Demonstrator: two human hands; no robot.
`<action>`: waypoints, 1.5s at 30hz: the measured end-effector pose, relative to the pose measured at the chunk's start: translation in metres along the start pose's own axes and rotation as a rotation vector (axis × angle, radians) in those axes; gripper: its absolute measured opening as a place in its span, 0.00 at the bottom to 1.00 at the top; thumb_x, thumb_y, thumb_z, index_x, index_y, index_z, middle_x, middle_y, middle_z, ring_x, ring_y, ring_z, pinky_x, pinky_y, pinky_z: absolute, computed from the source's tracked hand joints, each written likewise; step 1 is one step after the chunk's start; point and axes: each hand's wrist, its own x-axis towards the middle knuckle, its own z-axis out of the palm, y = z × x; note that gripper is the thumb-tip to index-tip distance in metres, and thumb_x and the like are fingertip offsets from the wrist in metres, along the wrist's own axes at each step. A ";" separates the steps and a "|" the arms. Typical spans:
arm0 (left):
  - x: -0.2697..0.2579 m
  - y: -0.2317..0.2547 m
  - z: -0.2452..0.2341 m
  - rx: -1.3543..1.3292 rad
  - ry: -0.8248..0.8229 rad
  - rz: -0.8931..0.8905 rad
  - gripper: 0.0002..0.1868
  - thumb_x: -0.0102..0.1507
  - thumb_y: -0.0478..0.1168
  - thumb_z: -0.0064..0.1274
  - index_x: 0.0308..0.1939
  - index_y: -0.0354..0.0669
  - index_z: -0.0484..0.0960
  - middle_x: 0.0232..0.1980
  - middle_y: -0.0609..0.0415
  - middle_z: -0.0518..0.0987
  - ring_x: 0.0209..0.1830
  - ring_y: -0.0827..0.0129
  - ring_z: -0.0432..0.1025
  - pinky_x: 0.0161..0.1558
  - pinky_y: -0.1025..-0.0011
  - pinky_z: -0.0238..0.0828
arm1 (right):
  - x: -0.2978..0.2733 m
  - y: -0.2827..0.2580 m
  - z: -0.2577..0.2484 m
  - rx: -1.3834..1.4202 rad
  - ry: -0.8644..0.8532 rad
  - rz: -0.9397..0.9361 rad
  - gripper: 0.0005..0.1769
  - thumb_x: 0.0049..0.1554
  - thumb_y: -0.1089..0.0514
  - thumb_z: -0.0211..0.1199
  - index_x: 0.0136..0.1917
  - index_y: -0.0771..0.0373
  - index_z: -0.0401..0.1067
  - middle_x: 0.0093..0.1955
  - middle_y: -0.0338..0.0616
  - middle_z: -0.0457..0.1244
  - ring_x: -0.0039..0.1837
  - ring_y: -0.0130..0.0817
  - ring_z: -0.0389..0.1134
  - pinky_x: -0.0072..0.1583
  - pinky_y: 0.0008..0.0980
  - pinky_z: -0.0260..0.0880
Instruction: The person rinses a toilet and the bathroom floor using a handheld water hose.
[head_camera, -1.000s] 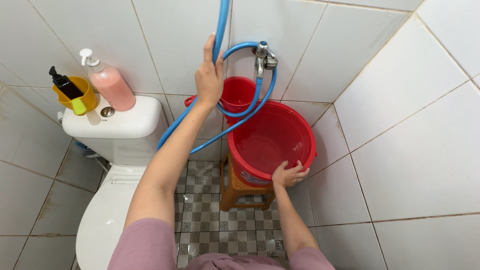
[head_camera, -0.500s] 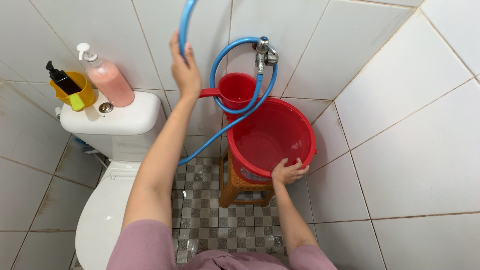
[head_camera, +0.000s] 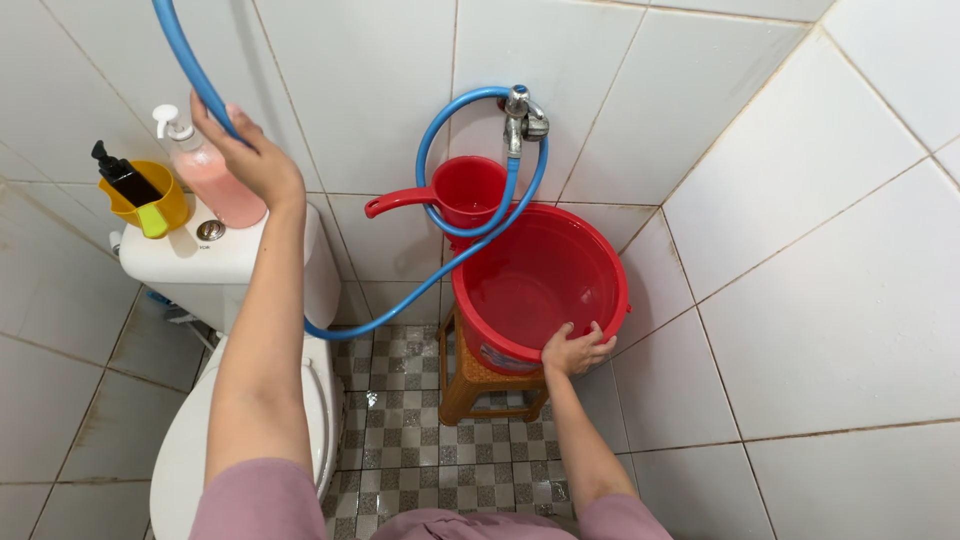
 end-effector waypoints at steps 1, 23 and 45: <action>0.002 0.008 0.004 0.014 -0.044 0.030 0.19 0.79 0.53 0.33 0.73 0.63 0.58 0.70 0.59 0.76 0.52 0.65 0.79 0.47 0.70 0.79 | 0.000 0.002 0.001 0.006 0.012 -0.007 0.26 0.56 0.53 0.62 0.67 0.56 0.63 0.82 0.56 0.38 0.76 0.64 0.48 0.63 0.65 0.61; -0.047 0.072 0.163 0.012 -0.555 0.451 0.21 0.83 0.50 0.32 0.80 0.68 0.50 0.31 0.61 0.75 0.21 0.76 0.65 0.25 0.74 0.64 | 0.000 0.009 0.009 0.050 0.042 -0.011 0.24 0.56 0.55 0.62 0.66 0.54 0.64 0.83 0.55 0.39 0.76 0.63 0.48 0.60 0.66 0.63; 0.040 0.036 0.137 -0.323 -0.046 -0.011 0.18 0.78 0.54 0.35 0.72 0.65 0.61 0.70 0.68 0.74 0.60 0.69 0.78 0.60 0.68 0.81 | -0.002 0.013 0.010 0.072 0.054 -0.030 0.24 0.57 0.55 0.61 0.66 0.55 0.63 0.83 0.57 0.39 0.78 0.64 0.47 0.62 0.64 0.62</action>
